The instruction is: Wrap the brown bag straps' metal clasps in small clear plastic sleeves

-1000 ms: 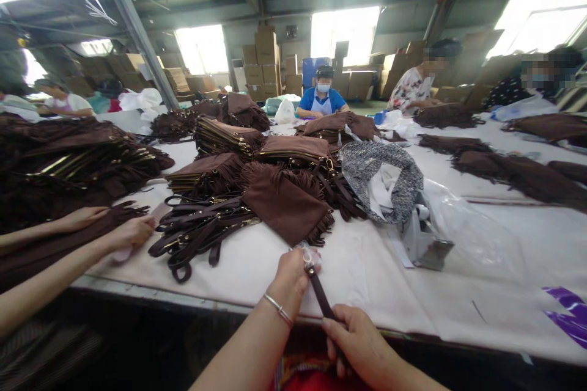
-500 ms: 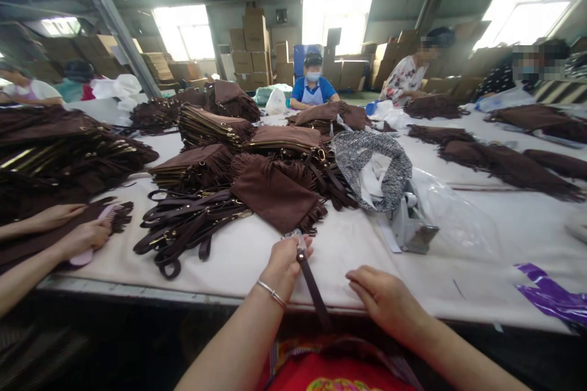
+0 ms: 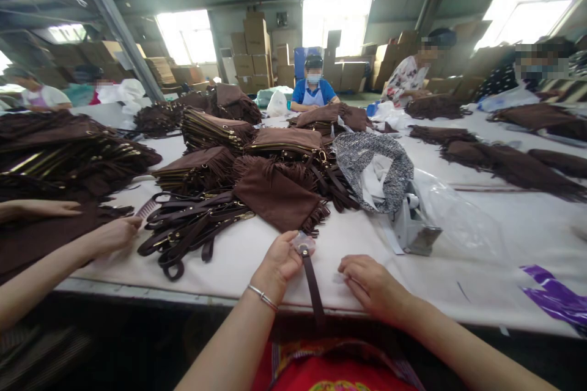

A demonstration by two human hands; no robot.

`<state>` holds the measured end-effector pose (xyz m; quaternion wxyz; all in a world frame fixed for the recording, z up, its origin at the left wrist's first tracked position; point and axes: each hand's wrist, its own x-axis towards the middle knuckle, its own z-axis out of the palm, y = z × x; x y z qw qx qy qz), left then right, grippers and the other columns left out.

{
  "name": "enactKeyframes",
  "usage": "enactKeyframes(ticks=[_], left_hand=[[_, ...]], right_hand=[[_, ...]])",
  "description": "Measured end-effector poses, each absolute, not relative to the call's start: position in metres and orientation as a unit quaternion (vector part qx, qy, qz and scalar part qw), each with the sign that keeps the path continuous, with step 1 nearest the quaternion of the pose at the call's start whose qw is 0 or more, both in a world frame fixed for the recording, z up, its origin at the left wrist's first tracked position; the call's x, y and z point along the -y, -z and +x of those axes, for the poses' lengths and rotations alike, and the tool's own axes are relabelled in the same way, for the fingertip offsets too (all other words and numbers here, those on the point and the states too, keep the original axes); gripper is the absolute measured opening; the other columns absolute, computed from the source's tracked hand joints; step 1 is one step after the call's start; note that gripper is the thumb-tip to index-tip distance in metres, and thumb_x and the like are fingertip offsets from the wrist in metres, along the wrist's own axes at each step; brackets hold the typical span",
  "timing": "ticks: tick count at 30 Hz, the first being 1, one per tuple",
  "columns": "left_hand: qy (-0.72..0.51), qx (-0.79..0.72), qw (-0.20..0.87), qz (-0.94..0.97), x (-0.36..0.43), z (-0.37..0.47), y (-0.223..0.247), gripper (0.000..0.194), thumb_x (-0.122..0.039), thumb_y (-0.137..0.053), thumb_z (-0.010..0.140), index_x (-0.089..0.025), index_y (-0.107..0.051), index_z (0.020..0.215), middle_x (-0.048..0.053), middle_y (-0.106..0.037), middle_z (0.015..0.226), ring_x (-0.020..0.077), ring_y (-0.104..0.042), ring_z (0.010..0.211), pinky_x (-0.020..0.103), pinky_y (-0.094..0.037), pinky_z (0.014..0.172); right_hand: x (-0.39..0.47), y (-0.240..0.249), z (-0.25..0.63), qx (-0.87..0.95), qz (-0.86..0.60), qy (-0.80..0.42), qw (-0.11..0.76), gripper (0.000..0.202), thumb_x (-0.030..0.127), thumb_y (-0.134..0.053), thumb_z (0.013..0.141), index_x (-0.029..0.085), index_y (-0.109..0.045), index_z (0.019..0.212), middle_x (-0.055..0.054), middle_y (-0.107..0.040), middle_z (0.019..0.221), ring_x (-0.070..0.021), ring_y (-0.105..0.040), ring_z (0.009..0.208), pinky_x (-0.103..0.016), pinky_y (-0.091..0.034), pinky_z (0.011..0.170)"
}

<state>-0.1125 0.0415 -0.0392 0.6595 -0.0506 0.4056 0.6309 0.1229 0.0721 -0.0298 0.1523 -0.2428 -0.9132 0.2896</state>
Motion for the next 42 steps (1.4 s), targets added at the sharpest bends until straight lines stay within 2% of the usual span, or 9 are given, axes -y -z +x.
enactKeyframes(ticks=[5, 7, 10, 13, 20, 25, 30, 36, 42], left_hand=[[-0.651, -0.391, 0.648, -0.049, -0.045, -0.108, 0.044, 0.013, -0.014, -0.048, 0.083, -0.005, -0.058, 0.086, 0.016, -0.065, 0.08, 0.0203, -0.064, 0.069, 0.035, -0.057, 0.065], [-0.654, -0.391, 0.646, -0.046, -0.046, -0.108, 0.045, 0.013, -0.013, -0.048, 0.083, -0.006, -0.058, 0.086, 0.016, -0.065, 0.08, 0.0197, -0.064, 0.069, 0.033, -0.057, 0.064], [-0.652, -0.392, 0.648, -0.037, -0.047, -0.109, 0.046, 0.012, -0.012, -0.048, 0.082, -0.006, -0.057, 0.087, 0.015, -0.065, 0.082, 0.0193, -0.065, 0.07, 0.031, -0.056, 0.063], [-0.639, -0.399, 0.657, -0.027, -0.046, -0.11, 0.047, 0.014, -0.013, -0.046, 0.084, -0.006, -0.058, 0.088, 0.015, -0.065, 0.082, 0.0195, -0.065, 0.07, 0.03, -0.056, 0.062], [-0.563, -0.43, 0.705, -0.004, -0.019, -0.111, 0.038, 0.025, -0.024, -0.044, 0.089, -0.006, -0.061, 0.088, 0.014, -0.067, 0.079, 0.0209, -0.066, 0.069, 0.034, -0.056, 0.067], [-0.46, -0.475, 0.746, 0.082, 0.026, -0.083, 0.033, 0.027, -0.034, -0.057, 0.082, -0.008, -0.064, 0.087, 0.013, -0.068, 0.081, 0.0205, -0.066, 0.068, 0.033, -0.054, 0.065], [-0.508, -0.498, 0.691, 0.129, 0.037, -0.061, 0.031, 0.019, -0.028, -0.069, 0.07, -0.012, -0.061, 0.076, 0.001, -0.06, 0.065, 0.0131, -0.057, 0.058, 0.029, -0.052, 0.06], [-0.524, -0.503, 0.676, 0.124, 0.032, -0.066, 0.026, 0.023, -0.031, -0.069, 0.074, -0.014, -0.059, 0.085, 0.007, -0.065, 0.085, 0.0169, -0.062, 0.071, 0.03, -0.053, 0.059], [-0.522, -0.488, 0.682, 0.159, 0.029, -0.05, 0.028, 0.035, -0.041, -0.074, 0.071, -0.018, -0.05, 0.081, -0.006, -0.047, 0.056, 0.0075, -0.043, 0.047, 0.021, -0.04, 0.047]], right_hand=[[-0.04, 0.011, 0.098, 0.732, -0.332, -0.586, 0.1, 0.014, 0.026, -0.061, 0.076, 0.017, -0.063, 0.066, -0.009, -0.062, 0.12, -0.0256, -0.054, 0.114, -0.033, -0.039, 0.095], [-0.03, 0.008, 0.088, 0.683, -0.326, -0.649, 0.076, 0.013, 0.026, -0.065, 0.07, 0.017, -0.063, 0.061, -0.008, -0.064, 0.114, -0.0263, -0.054, 0.113, -0.033, -0.039, 0.094], [-0.02, 0.012, 0.077, 0.617, -0.321, -0.713, 0.09, 0.017, 0.029, -0.067, 0.069, 0.015, -0.064, 0.061, -0.005, -0.067, 0.086, -0.018, -0.06, 0.077, -0.027, -0.044, 0.07], [-0.015, 0.022, 0.073, 0.553, -0.347, -0.755, 0.066, 0.019, 0.031, -0.067, 0.069, 0.013, -0.065, 0.066, -0.001, -0.06, 0.06, -0.0105, -0.049, 0.05, -0.023, -0.036, 0.05], [-0.018, 0.029, 0.082, 0.498, -0.384, -0.771, 0.098, 0.022, 0.033, -0.069, 0.067, 0.012, -0.065, 0.065, -0.002, -0.061, 0.054, -0.0115, -0.051, 0.046, -0.024, -0.041, 0.05], [-0.021, 0.022, 0.086, 0.479, -0.384, -0.78, 0.12, 0.025, 0.036, -0.071, 0.066, 0.012, -0.064, 0.067, -0.004, -0.063, 0.057, -0.013, -0.054, 0.049, -0.026, -0.042, 0.052], [-0.023, 0.016, 0.089, 0.53, -0.387, -0.743, 0.128, 0.027, 0.039, -0.07, 0.069, 0.013, -0.064, 0.067, -0.002, -0.063, 0.059, -0.0136, -0.053, 0.053, -0.026, -0.042, 0.053], [-0.034, 0.017, 0.109, 0.556, -0.412, -0.701, 0.174, 0.034, 0.048, -0.064, 0.076, 0.014, -0.065, 0.08, -0.002, -0.065, 0.071, -0.0143, -0.055, 0.064, -0.026, -0.044, 0.061], [-0.034, 0.025, 0.101, 0.511, -0.437, -0.711, 0.207, 0.038, 0.053, -0.066, 0.073, 0.016, -0.058, 0.074, 0.002, -0.057, 0.06, -0.0111, -0.049, 0.054, -0.024, -0.037, 0.053]])
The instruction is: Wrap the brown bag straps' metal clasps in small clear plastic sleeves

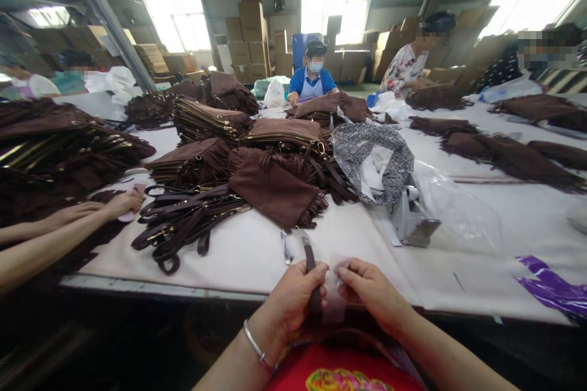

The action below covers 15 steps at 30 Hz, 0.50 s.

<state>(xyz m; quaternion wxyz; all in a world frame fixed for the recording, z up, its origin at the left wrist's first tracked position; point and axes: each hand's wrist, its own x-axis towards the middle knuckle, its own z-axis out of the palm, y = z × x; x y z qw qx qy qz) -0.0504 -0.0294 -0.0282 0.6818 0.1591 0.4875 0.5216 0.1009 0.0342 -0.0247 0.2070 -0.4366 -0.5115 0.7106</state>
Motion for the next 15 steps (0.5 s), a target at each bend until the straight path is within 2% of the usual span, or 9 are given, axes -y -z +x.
enactKeyframes(ticks=[6, 9, 12, 15], left_hand=[[-0.506, -0.545, 0.639, 0.198, 0.027, -0.047, 0.036, 0.036, -0.044, -0.075, 0.068, -0.018, -0.053, 0.079, -0.005, -0.049, 0.053, 0.0083, -0.043, 0.044, 0.021, -0.036, 0.045], [-0.51, -0.558, 0.624, 0.199, 0.027, -0.048, 0.04, 0.031, -0.041, -0.072, 0.071, -0.018, -0.053, 0.079, -0.005, -0.048, 0.053, 0.0083, -0.042, 0.044, 0.021, -0.036, 0.044], [-0.499, -0.569, 0.622, 0.203, 0.027, -0.047, 0.042, 0.028, -0.039, -0.07, 0.072, -0.017, -0.054, 0.081, -0.005, -0.05, 0.054, 0.0088, -0.044, 0.045, 0.021, -0.038, 0.045], [-0.485, -0.571, 0.63, 0.204, 0.027, -0.047, 0.041, 0.031, -0.043, -0.068, 0.074, -0.017, -0.055, 0.084, -0.003, -0.054, 0.059, 0.0107, -0.05, 0.049, 0.024, -0.045, 0.05]], right_hand=[[-0.04, 0.027, 0.089, 0.582, -0.407, -0.67, 0.216, 0.034, 0.049, -0.062, 0.077, 0.015, -0.06, 0.077, 0.001, -0.058, 0.063, -0.0114, -0.047, 0.055, -0.024, -0.033, 0.051], [-0.048, 0.027, 0.088, 0.628, -0.422, -0.616, 0.218, 0.034, 0.048, -0.061, 0.076, 0.015, -0.061, 0.068, 0.002, -0.053, 0.058, -0.0122, -0.045, 0.055, -0.025, -0.032, 0.051], [-0.054, 0.026, 0.091, 0.65, -0.44, -0.582, 0.212, 0.036, 0.047, -0.059, 0.074, 0.015, -0.06, 0.058, 0.003, -0.048, 0.052, -0.0123, -0.042, 0.053, -0.026, -0.031, 0.051], [-0.056, 0.027, 0.095, 0.666, -0.458, -0.548, 0.213, 0.032, 0.044, -0.061, 0.073, 0.016, -0.062, 0.058, 0.002, -0.05, 0.052, -0.0126, -0.042, 0.053, -0.026, -0.031, 0.051]])
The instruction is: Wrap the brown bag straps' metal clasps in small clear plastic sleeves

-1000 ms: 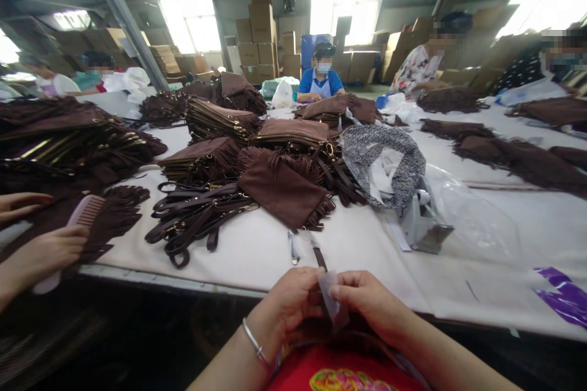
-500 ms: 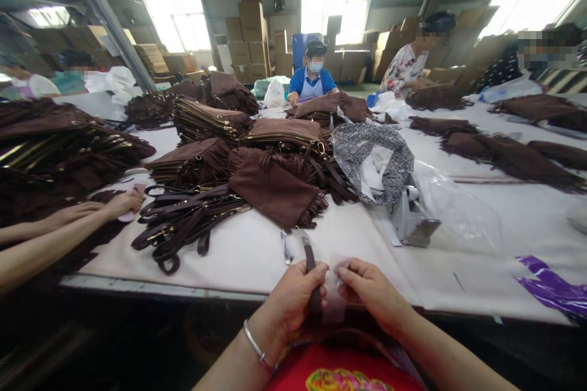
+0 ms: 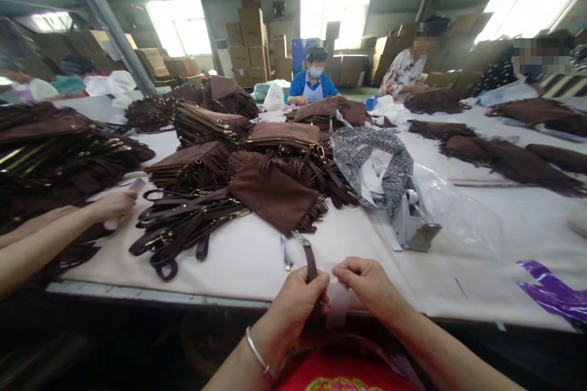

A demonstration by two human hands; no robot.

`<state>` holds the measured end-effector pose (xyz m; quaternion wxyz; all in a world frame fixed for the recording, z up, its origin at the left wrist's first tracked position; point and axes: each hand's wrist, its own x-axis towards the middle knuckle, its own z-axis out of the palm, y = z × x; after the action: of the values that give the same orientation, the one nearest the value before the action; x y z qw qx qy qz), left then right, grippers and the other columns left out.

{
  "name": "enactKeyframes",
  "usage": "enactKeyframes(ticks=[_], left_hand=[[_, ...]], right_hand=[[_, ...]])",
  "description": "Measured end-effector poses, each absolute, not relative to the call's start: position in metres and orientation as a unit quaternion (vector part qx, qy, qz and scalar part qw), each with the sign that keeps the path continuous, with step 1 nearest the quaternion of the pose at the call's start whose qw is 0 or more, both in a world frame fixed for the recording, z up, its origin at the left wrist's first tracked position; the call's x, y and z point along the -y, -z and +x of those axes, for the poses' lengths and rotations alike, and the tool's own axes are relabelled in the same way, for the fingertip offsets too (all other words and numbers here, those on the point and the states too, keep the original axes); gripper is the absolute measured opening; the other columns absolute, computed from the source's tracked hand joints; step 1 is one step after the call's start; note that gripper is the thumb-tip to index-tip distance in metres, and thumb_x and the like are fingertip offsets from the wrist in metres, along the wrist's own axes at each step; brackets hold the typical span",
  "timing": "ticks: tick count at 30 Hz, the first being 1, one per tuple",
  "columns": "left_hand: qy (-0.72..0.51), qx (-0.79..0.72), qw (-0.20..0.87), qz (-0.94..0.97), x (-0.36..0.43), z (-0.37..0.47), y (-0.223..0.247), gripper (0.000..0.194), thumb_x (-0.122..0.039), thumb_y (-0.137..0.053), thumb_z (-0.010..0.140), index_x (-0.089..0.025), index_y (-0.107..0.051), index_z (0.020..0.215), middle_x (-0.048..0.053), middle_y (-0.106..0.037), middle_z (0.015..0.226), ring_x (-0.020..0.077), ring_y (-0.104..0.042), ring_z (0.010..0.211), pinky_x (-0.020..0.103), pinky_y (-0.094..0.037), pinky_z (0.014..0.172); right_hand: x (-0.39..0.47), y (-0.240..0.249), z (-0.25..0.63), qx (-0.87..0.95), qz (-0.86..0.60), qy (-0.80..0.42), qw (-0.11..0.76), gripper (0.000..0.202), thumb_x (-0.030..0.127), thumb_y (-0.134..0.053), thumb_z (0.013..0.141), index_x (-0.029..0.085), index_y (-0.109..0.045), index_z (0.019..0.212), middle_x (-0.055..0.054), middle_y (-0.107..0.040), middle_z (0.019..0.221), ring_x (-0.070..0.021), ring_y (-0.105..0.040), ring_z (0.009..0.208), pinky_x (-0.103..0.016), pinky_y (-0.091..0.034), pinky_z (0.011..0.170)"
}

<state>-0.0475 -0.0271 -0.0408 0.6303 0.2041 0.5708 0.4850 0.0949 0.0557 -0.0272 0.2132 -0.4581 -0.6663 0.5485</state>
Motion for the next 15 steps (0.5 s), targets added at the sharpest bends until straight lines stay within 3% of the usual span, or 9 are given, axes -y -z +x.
enactKeyframes(ticks=[6, 10, 15], left_hand=[[-0.494, -0.544, 0.651, 0.189, 0.0278, -0.0542, 0.0349, 0.039, -0.046, -0.073, 0.07, -0.016, -0.057, 0.088, -0.002, -0.056, 0.066, 0.012, -0.054, 0.053, 0.028, -0.049, 0.056], [-0.502, -0.525, 0.657, 0.202, 0.0292, -0.0524, 0.033, 0.037, -0.039, -0.077, 0.066, -0.015, -0.058, 0.086, -0.003, -0.053, 0.057, 0.0115, -0.051, 0.048, 0.023, -0.041, 0.047], [-0.506, -0.522, 0.658, 0.195, 0.0284, -0.0499, 0.0382, 0.035, -0.04, -0.078, 0.065, -0.017, -0.055, 0.076, -0.004, -0.05, 0.053, 0.0089, -0.045, 0.043, 0.021, -0.034, 0.043]], right_hand=[[-0.0517, 0.0303, 0.0967, 0.68, -0.454, -0.528, 0.229, 0.032, 0.043, -0.067, 0.07, 0.017, -0.056, 0.056, 0.004, -0.047, 0.052, -0.0115, -0.039, 0.053, -0.025, -0.028, 0.05], [-0.0507, 0.0327, 0.093, 0.636, -0.443, -0.591, 0.221, 0.038, 0.049, -0.067, 0.068, 0.019, -0.048, 0.054, 0.006, -0.039, 0.049, -0.0098, -0.034, 0.05, -0.024, -0.024, 0.048], [-0.0505, 0.0324, 0.0924, 0.62, -0.432, -0.618, 0.216, 0.036, 0.047, -0.062, 0.073, 0.018, -0.052, 0.054, 0.004, -0.044, 0.047, -0.0103, -0.037, 0.048, -0.025, -0.028, 0.049]])
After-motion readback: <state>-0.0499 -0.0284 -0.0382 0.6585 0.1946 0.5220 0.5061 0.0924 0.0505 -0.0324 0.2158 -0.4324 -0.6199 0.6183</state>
